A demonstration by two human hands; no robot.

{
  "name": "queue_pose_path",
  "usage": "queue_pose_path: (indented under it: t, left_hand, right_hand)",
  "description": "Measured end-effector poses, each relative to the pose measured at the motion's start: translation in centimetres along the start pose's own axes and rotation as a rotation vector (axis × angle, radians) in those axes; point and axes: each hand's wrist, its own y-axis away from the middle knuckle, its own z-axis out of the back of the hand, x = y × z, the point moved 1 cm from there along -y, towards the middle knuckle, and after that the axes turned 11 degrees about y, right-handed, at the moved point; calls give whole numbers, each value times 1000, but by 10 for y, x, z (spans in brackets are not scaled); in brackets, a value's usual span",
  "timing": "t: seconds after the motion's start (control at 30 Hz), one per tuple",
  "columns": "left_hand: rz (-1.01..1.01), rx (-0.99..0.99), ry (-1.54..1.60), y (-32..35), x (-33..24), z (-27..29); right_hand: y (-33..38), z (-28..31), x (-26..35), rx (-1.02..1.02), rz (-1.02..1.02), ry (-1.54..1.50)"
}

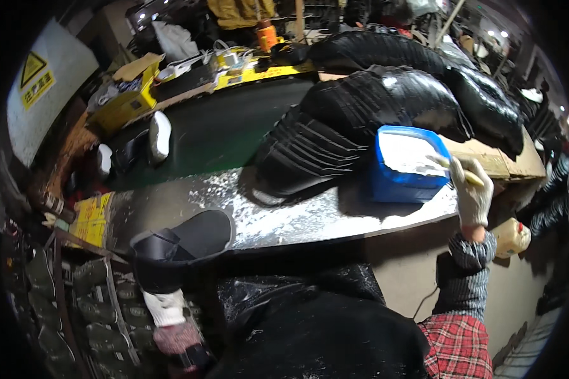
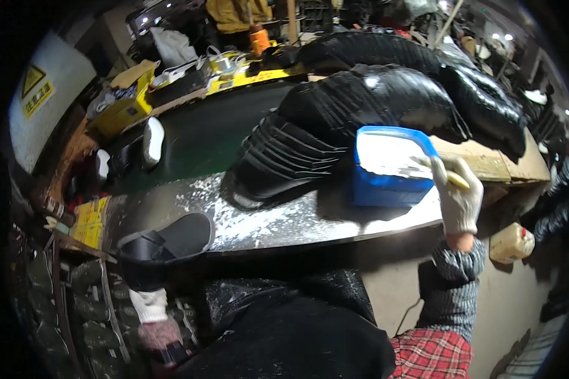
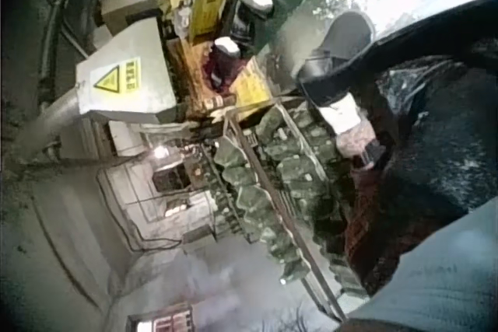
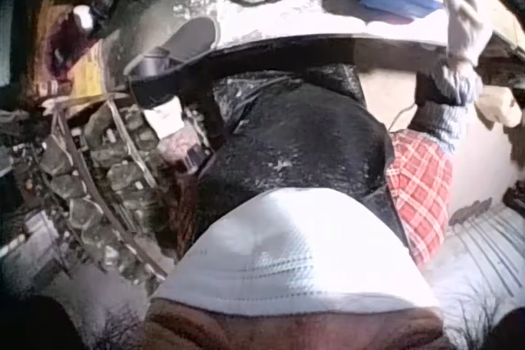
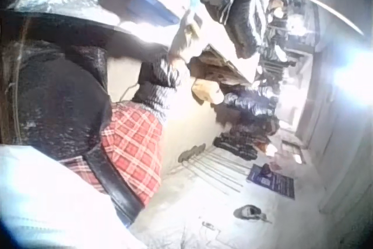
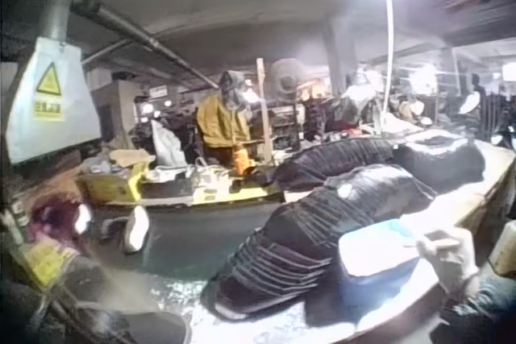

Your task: The person picks up a shoe last from a rack, applies a substance to its bottom with a brush, and then brushes the interior of a boot upper. This process is repeated for several more shoe lasts and boot uppers, which are then placed onto a conveyor belt.

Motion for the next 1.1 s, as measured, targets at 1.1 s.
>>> queue_pose_path:
  t: [1.1]
  left_hand:
    - [11,604,-809,59,105,-66]
  right_hand:
    - [112,-151,355,685,986,-821]
